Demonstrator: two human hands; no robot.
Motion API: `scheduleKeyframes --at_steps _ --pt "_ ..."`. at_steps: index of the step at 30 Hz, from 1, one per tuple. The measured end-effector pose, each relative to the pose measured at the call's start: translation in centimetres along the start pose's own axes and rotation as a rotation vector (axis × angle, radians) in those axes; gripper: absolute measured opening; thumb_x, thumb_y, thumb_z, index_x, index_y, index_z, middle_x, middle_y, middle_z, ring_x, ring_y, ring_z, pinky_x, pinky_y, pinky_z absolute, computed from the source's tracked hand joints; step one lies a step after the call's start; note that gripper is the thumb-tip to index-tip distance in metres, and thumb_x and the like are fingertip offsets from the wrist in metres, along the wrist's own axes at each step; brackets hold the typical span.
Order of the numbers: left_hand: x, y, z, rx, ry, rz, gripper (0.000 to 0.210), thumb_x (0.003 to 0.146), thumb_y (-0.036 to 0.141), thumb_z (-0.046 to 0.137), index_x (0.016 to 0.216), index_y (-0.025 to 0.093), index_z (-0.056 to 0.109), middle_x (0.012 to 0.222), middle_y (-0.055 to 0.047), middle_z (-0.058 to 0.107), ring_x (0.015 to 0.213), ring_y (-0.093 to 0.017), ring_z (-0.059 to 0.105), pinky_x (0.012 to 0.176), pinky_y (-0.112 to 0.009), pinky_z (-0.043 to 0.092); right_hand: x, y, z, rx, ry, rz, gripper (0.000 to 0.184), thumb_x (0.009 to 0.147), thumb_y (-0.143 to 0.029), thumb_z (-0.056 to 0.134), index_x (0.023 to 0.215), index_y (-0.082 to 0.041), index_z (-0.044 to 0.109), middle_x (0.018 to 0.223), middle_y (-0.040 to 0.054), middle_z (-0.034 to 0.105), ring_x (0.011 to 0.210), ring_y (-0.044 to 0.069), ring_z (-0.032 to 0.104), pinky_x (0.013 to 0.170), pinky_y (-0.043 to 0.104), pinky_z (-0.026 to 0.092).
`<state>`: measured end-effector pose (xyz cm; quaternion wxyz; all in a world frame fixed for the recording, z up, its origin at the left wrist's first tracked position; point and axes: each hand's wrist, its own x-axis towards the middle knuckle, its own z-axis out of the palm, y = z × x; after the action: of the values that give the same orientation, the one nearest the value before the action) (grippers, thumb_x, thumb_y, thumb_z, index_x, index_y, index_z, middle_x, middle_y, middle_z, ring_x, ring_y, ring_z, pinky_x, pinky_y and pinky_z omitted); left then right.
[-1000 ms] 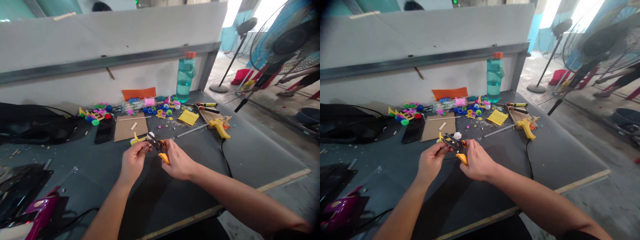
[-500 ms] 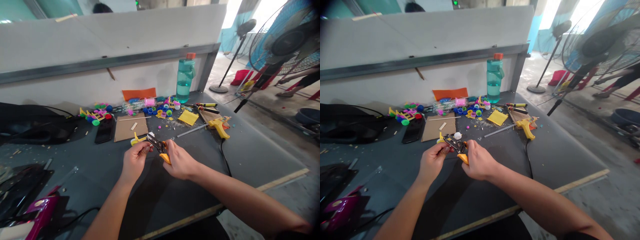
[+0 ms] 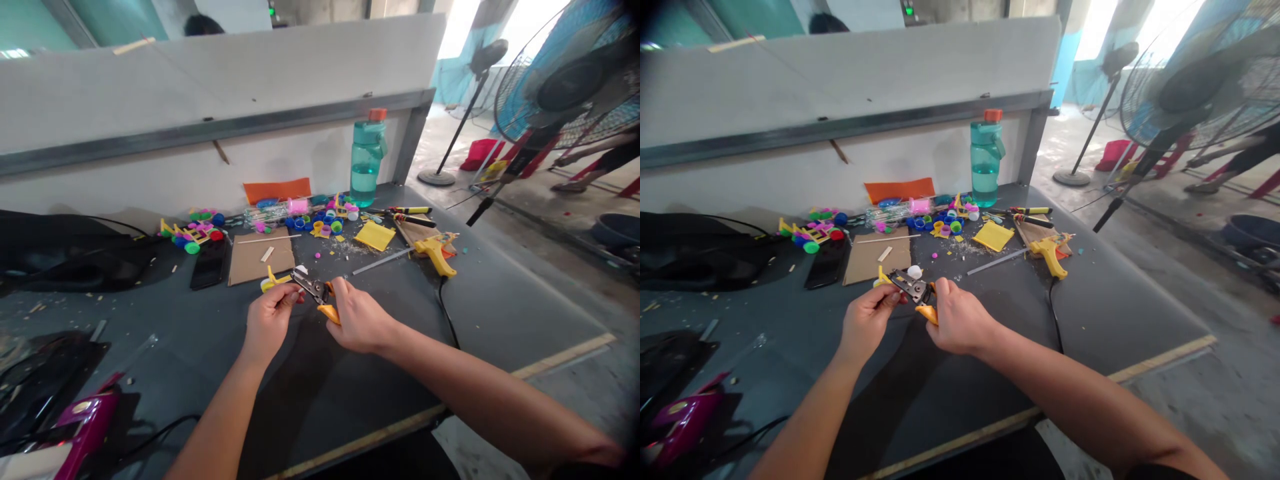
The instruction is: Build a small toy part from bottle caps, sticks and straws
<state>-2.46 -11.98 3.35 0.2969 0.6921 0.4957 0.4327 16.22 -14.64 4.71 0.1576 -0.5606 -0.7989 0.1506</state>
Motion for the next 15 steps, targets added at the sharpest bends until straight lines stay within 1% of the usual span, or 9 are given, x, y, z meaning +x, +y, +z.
scheduleKeyframes --at_steps 5,9,12,15 --pt "0.1 -0.04 -0.03 0.017 -0.002 -0.006 0.017 0.083 0.03 0.056 0.079 0.018 0.068 0.074 -0.002 0.069 0.071 -0.016 0.063 0.069 -0.026 0.048 0.05 0.04 0.06 -0.028 -0.014 0.014 0.031 0.076 -0.028 0.048 0.102 -0.016 0.036 0.095 0.0119 0.059 0.076 0.024 0.061 0.065 0.031 0.042" --pt "0.15 -0.19 -0.05 0.011 0.005 -0.028 0.018 0.082 0.031 0.056 0.081 0.018 0.068 0.075 -0.003 0.07 0.072 -0.017 0.065 0.07 -0.027 0.049 0.06 0.21 0.4 -0.011 -0.019 0.033 0.027 0.076 -0.027 0.047 0.099 -0.018 0.036 0.092 0.0102 0.06 0.073 0.023 0.062 0.062 0.029 0.041" --pt "0.14 -0.23 -0.13 -0.001 0.012 -0.046 0.019 0.082 0.032 0.057 0.083 0.017 0.068 0.075 -0.004 0.07 0.071 -0.017 0.065 0.071 -0.027 0.049 0.09 0.29 0.72 0.035 -0.008 0.025 0.024 0.076 -0.025 0.046 0.096 -0.019 0.035 0.088 0.0083 0.06 0.071 0.021 0.061 0.06 0.028 0.038" --pt "0.08 -0.08 -0.33 -0.003 0.021 -0.046 0.019 0.082 0.033 0.056 0.085 0.017 0.067 0.074 -0.003 0.07 0.072 -0.017 0.065 0.071 -0.027 0.05 0.24 0.39 0.91 0.142 0.017 0.025 0.022 0.074 -0.024 0.046 0.091 -0.021 0.034 0.082 0.005 0.059 0.069 0.02 0.059 0.059 0.027 0.036"
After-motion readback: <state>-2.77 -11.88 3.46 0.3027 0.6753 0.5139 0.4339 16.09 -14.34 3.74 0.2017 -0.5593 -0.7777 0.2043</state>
